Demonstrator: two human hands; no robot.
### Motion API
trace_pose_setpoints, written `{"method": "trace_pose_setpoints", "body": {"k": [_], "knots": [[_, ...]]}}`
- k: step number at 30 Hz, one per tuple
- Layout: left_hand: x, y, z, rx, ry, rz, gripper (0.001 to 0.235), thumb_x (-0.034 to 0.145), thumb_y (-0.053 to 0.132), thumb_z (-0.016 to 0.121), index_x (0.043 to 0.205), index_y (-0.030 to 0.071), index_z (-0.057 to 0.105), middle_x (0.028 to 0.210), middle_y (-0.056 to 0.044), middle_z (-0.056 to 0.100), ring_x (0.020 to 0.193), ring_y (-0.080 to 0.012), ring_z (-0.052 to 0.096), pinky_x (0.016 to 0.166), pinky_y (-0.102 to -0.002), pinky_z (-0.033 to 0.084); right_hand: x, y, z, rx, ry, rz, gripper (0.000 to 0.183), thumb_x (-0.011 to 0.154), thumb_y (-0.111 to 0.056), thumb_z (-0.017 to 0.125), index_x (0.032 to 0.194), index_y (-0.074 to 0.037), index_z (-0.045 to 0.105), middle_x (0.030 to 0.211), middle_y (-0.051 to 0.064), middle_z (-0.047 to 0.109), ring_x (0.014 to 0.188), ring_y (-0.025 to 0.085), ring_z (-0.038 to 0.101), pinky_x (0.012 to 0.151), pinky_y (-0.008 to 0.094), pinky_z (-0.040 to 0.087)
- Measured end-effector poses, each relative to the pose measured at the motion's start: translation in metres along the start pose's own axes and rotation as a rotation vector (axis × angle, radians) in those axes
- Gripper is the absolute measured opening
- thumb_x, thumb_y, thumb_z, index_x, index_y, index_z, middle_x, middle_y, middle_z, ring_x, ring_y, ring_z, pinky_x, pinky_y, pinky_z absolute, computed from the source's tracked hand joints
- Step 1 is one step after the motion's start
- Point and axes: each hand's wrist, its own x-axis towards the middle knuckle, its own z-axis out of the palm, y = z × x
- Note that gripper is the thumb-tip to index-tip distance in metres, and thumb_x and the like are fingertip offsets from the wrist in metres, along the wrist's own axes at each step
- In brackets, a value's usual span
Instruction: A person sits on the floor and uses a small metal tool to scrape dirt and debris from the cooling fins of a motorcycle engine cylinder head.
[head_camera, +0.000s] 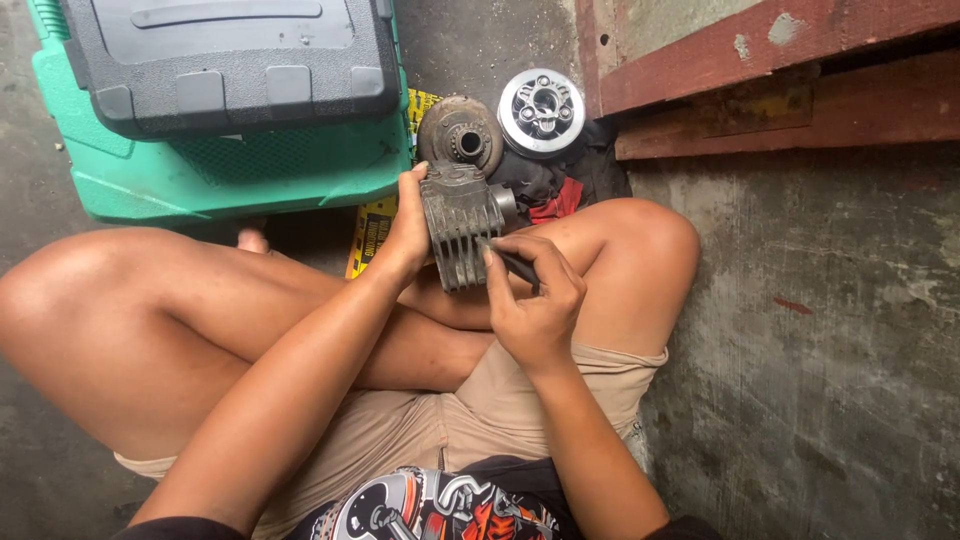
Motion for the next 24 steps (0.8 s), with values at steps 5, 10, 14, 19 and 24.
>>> {"method": "trace_pose_setpoints", "body": {"k": [5,10,14,19,24], "knots": [[0.005,0.001,-0.002,0.050,0.003,-0.023,0.102,0.076,0.082,0.039,0.156,0.018,0.039,0.154,-0.028,0.041,0.142,-0.0451,0.041,0.118,-0.053,0.035,0.028,-0.002,-0.009,-0.033,-0.104,-0.079,0.007,0.090,0.001,0.075,0.094,-0.005,0.073,0.090,0.011,0.075,0.086,0.031,0.076,0.075,0.041,0.062],[0.019,-0.006,-0.006,0.076,0.011,-0.079,0.102,0.070,0.084,0.043,0.149,0.021,0.051,0.146,-0.022,0.053,0.136,-0.0383,0.052,0.113,-0.050,0.043,0.058,0.000,-0.018,-0.062,-0.236,-0.138,0.011,0.091,0.001,0.074,0.099,-0.007,0.076,0.091,0.008,0.075,0.089,0.031,0.076,0.081,0.041,0.061],[0.023,-0.011,-0.006,0.064,0.002,-0.031,0.099,0.075,0.082,0.042,0.155,0.024,0.044,0.152,-0.025,0.046,0.139,-0.0433,0.046,0.115,-0.053,0.040,0.071,-0.009,-0.025,-0.075,-0.280,-0.196,0.011,0.095,-0.003,0.072,0.104,-0.007,0.074,0.090,0.010,0.076,0.088,0.033,0.076,0.079,0.041,0.061],[0.004,0.000,-0.002,0.066,-0.014,-0.028,0.097,0.079,0.080,0.037,0.158,0.026,0.037,0.159,-0.026,0.036,0.146,-0.0441,0.036,0.120,-0.053,0.033,0.064,-0.007,-0.025,-0.066,-0.337,-0.154,0.009,0.099,-0.006,0.066,0.105,-0.008,0.071,0.092,0.011,0.076,0.090,0.035,0.076,0.079,0.043,0.060],[-0.034,0.033,0.005,0.174,0.020,0.016,0.113,0.078,0.085,0.021,0.162,0.009,0.025,0.165,-0.026,0.021,0.154,-0.0400,0.018,0.128,-0.049,0.012,0.053,0.012,-0.022,0.083,-0.373,-0.022,0.018,0.090,-0.012,0.080,0.106,-0.007,0.075,0.099,0.013,0.077,0.097,0.033,0.076,0.086,0.041,0.058]]}}
